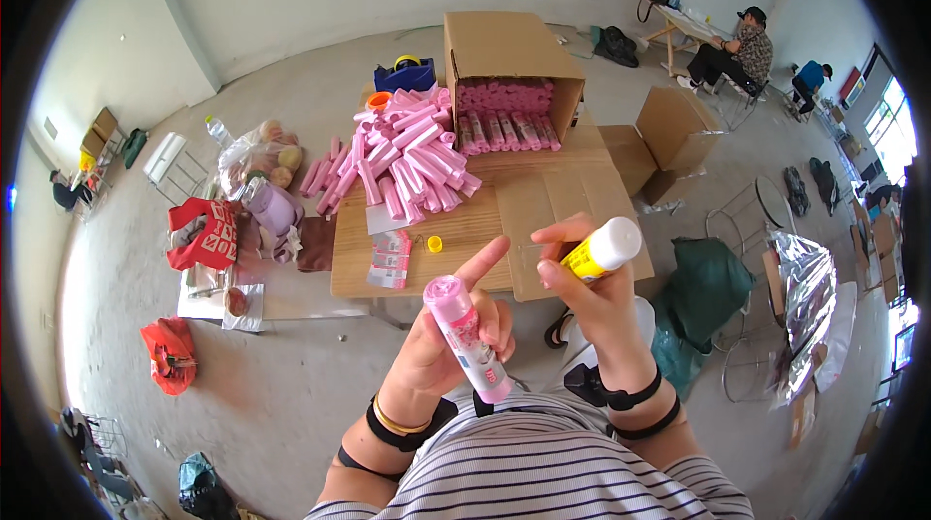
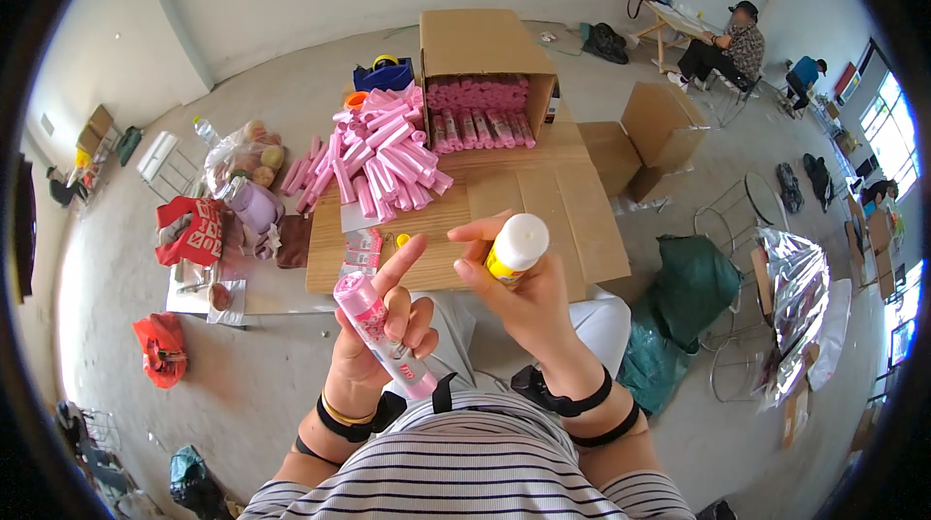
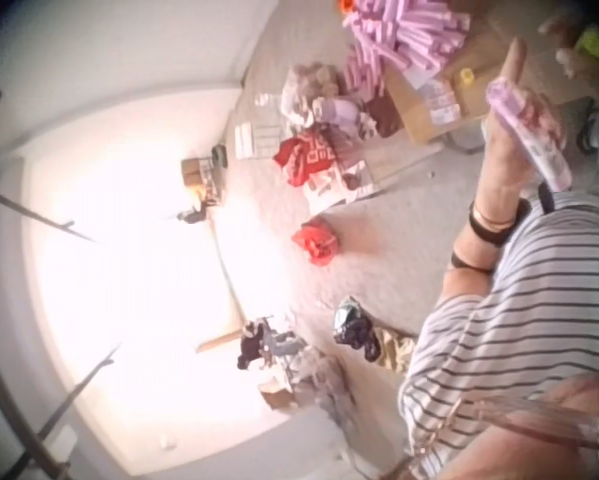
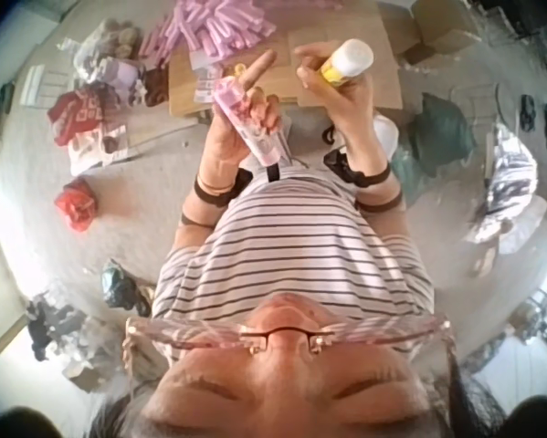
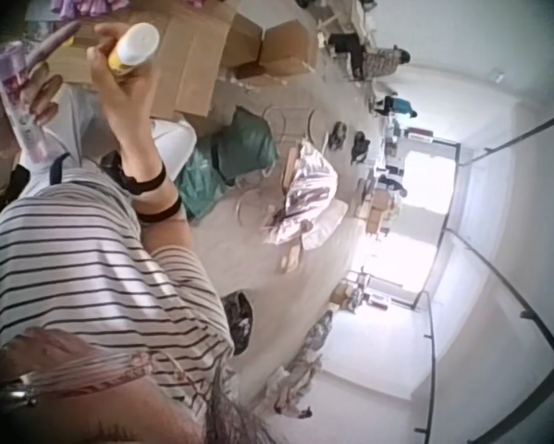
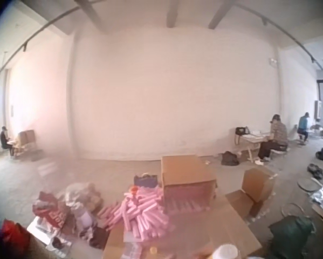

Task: Applying adhesive to pink plastic tubes and attaching paper labels before placing them in a box.

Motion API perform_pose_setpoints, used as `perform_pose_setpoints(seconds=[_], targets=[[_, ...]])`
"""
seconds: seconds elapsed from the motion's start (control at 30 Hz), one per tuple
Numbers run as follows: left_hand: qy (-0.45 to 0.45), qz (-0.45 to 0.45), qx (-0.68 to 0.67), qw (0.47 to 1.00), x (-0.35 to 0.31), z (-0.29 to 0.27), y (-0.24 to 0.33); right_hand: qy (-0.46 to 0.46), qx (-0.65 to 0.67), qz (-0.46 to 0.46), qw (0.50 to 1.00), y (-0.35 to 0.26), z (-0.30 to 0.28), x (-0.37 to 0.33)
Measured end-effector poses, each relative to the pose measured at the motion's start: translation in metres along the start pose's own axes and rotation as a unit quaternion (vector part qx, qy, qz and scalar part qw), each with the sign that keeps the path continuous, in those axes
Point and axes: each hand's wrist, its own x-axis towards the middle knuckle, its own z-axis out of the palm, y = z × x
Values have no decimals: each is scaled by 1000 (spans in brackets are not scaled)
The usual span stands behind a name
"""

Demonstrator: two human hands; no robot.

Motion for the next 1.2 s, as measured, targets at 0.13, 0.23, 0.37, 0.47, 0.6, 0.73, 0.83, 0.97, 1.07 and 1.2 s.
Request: perform_pose_setpoints(seconds=[0.13,0.23,0.37,0.47,0.6,0.73,0.83,0.97,1.07,1.2], targets=[[-26,-20,-11,999,0,-5,-3,-20,-155,-71,985,-5,3,0],[2,-36,0,999,-3,-7,-6,-59,-227,-118,965,0,6,-1],[72,-49,54,995,6,2,-3,-60,-163,-120,978,15,-5,-6],[130,-22,82,988,6,-6,-9,-1,-18,2,1000,18,-8,-7],[177,11,92,980,5,-14,-18,-8,26,50,998,12,0,-9],[191,33,97,976,6,-11,-22,-6,-15,37,999,9,9,-6],[179,64,145,971,5,-11,-24,-11,-14,40,999,11,9,-6],[170,109,218,955,6,-5,-24,-23,3,44,999,9,7,-7],[158,125,247,948,7,-4,-24,-27,1,52,998,8,4,-9],[144,128,266,944,6,-8,-26,-25,-7,38,999,11,1,-9]])
